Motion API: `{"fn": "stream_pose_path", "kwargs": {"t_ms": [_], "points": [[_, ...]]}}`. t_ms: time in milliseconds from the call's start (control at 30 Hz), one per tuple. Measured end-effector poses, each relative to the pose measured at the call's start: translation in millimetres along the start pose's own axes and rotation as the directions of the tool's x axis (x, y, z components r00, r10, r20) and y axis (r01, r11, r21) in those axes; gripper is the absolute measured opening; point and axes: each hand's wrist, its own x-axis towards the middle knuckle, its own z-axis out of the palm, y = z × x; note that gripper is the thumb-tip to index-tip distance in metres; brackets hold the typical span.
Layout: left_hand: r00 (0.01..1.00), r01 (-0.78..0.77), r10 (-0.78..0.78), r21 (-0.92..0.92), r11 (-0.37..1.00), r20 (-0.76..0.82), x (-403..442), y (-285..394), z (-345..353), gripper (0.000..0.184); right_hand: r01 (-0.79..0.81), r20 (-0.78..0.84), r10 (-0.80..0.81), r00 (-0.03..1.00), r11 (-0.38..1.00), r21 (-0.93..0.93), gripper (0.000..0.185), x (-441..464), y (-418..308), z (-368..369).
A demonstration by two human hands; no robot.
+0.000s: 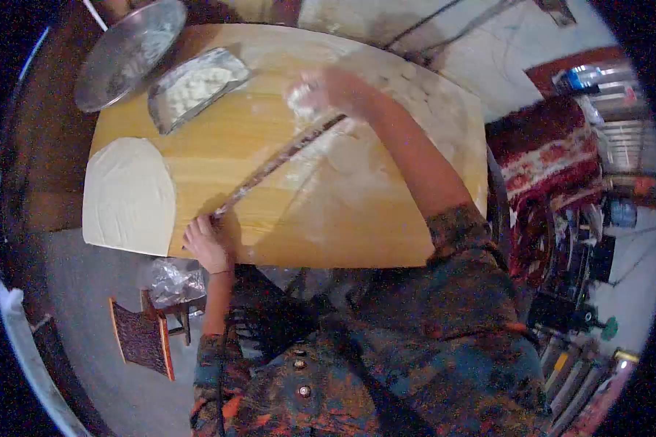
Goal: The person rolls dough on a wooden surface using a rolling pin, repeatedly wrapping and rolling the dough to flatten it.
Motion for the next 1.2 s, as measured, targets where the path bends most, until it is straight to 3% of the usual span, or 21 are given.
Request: {"fn": "stream_pose_path", "kwargs": {"t_ms": [67,167,267,400,467,567,667,700,767,867,967,1067,1200], "points": [[0.999,0.033,-0.033,0.059,0.998,0.008,0.9,6.2,-1.5,0.017,0.031,0.057,-0.022,0.998,0.984,-0.177,0.03,-54.4,17.2,4.3],[0.999,0.01,-0.005,0.105,0.994,-0.045,0.7,4.4,0.3,0.018,-0.123,-0.065,0.114,0.991,0.978,-0.167,0.033,-93.3,58.4,26.3],[0.998,0.004,0.005,0.137,0.991,-0.064,-0.1,4.4,4.5,0.02,-0.023,-0.318,-0.057,0.946,0.969,-0.245,0.036,-95.4,128.7,66.4],[0.999,0.018,-0.013,0.143,0.99,-0.034,0.9,7.1,2.7,0.019,-0.065,-0.322,0.022,0.947,0.99,-0.124,0.045,-103.0,132.6,67.5],[0.999,0.03,-0.025,0.146,0.989,-0.035,1.4,10.2,0.7,0.019,-0.021,-0.341,-0.017,0.94,0.994,-0.107,0.046,-99.7,145.6,66.5],[0.998,0.024,-0.013,0.202,0.979,-0.057,-0.1,2.8,7.7,0.017,0.068,-0.48,-0.307,0.822,0.889,-0.452,0.043,-89.0,146.6,95.8],[0.998,0.015,-0.003,0.211,0.977,-0.056,0.0,4.3,5.3,0.017,-0.056,-0.438,-0.174,0.882,0.884,-0.465,0.036,-95.3,128.2,105.0],[0.998,0.008,0.004,0.204,0.979,-0.058,0.3,4.7,4.4,0.017,-0.209,-0.437,0.027,0.899,0.904,-0.373,0.034,-101.6,120.4,107.4],[0.998,0.004,0.008,0.186,0.982,-0.063,0.5,5.4,4.3,0.017,-0.505,-0.365,0.413,0.834,0.838,-0.207,0.029,-112.9,105.8,110.8],[0.995,-0.018,0.034,0.174,0.985,-0.091,-0.6,2.2,8.4,0.017,-0.5,-0.376,0.369,0.85,0.792,-0.352,0.034,-127.6,104.6,113.0],[0.994,-0.046,0.065,0.204,0.978,-0.088,0.5,3.7,4.8,0.016,-0.17,-0.461,-0.202,0.864,0.744,-0.646,0.037,-151.8,114.9,156.0],[0.995,-0.028,0.048,0.215,0.976,-0.087,-0.7,1.0,6.5,0.016,-0.14,-0.508,-0.319,0.8,0.725,-0.675,0.042,-143.6,115.5,172.9],[0.996,-0.052,0.065,0.18,0.982,-0.066,0.8,0.7,5.4,0.017,-0.174,-0.491,-0.187,0.851,0.782,-0.599,0.049,-150.9,112.7,171.9]]}}
